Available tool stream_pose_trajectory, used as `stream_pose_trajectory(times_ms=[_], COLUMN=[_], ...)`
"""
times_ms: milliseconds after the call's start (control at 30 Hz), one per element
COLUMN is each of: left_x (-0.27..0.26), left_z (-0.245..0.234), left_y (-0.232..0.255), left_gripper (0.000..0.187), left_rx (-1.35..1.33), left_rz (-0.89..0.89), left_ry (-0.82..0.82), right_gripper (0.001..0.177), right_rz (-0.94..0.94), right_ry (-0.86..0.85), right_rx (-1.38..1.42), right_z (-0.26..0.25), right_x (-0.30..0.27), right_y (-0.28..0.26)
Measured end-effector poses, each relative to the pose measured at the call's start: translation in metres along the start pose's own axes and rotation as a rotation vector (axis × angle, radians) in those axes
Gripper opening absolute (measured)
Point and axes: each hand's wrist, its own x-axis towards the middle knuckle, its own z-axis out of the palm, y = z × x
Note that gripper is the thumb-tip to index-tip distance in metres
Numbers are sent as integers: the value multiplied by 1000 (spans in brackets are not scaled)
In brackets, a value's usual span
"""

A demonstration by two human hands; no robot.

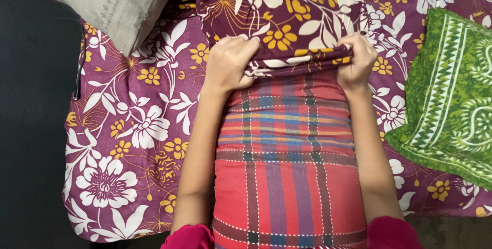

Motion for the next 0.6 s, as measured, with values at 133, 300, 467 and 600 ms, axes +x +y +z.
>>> stream_pose_trajectory(times_ms=[133,300,467,600], left_x=[-5,-13,-39,-78], left_z=[-3,8,27,70], left_y=[4,-13,-46,-84], left_gripper=[35,35,60,44], left_rx=[70,478,332,-76], left_rz=[126,-101,-679,-834], left_ry=[67,233,295,355], right_gripper=[7,12,25,34], right_rz=[-45,18,-72,-309], right_ry=[-114,-147,-264,-708], right_rx=[-37,-193,-166,141], right_z=[-7,-5,-9,29], right_x=[-4,8,47,60], right_y=[-6,-24,-82,-124])
